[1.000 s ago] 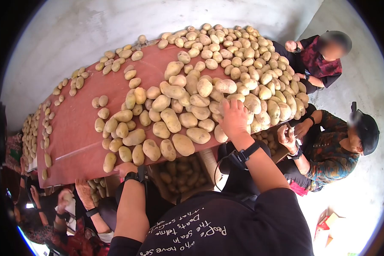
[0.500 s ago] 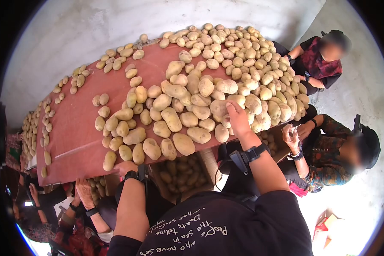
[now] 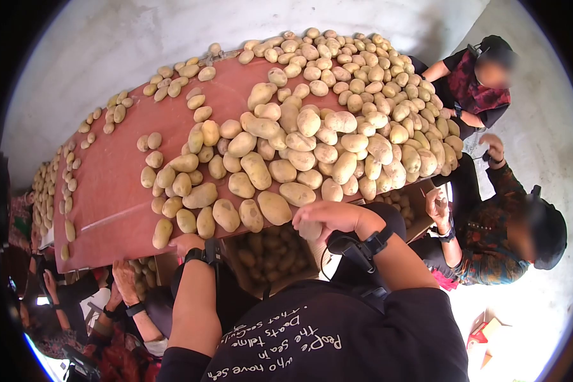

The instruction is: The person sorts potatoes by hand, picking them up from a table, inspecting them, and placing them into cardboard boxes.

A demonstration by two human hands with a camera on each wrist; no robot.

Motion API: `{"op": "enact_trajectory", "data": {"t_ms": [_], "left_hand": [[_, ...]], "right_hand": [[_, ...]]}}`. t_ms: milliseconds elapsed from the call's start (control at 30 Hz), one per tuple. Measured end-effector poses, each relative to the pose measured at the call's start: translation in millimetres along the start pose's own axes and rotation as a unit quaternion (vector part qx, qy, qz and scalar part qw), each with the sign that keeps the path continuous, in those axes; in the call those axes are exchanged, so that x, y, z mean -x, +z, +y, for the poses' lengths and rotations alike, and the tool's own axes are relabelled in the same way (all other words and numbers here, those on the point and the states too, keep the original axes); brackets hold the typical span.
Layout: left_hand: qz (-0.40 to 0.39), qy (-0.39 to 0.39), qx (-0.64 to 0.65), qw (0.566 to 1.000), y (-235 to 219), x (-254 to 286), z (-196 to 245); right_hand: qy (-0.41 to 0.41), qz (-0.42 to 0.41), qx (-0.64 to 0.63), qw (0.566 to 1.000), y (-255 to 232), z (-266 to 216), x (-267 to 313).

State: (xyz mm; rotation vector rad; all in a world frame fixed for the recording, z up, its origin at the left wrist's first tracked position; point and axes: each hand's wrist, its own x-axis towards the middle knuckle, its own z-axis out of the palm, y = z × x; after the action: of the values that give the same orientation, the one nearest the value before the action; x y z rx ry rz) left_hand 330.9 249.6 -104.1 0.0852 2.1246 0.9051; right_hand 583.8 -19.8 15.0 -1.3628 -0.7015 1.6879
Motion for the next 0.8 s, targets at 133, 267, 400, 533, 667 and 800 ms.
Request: {"op": "enact_trajectory", "data": {"t_ms": [133,267,400,533,667,800], "left_hand": [[0.0,0.005,0.009,1.0,-1.7,7.0,2.1],[0.002,-0.01,0.023,1.0,-4.1,14.9,6.3],[-0.006,-0.006,0.022,1.0,-3.6,7.7,3.4],[-0.007,-0.008,0.019,1.0,-5.5,11.3,3.5],[-0.013,-0.005,0.018,1.0,-6.8,15.9,4.9],[-0.013,-0.002,0.008,1.0,-5.7,12.9,3.9]], "right_hand": [[-0.007,0.083,0.242,0.967,4.7,1.8,-7.8],[-0.107,0.311,0.59,0.737,16.6,7.8,-20.1],[-0.056,0.375,0.685,0.623,26.1,21.5,-38.2],[-0.047,0.397,0.687,0.606,21.8,29.7,-54.8],[-0.029,0.376,0.646,0.663,28.9,23.1,-49.4],[-0.028,0.329,0.619,0.712,20.4,18.2,-39.8]]}}
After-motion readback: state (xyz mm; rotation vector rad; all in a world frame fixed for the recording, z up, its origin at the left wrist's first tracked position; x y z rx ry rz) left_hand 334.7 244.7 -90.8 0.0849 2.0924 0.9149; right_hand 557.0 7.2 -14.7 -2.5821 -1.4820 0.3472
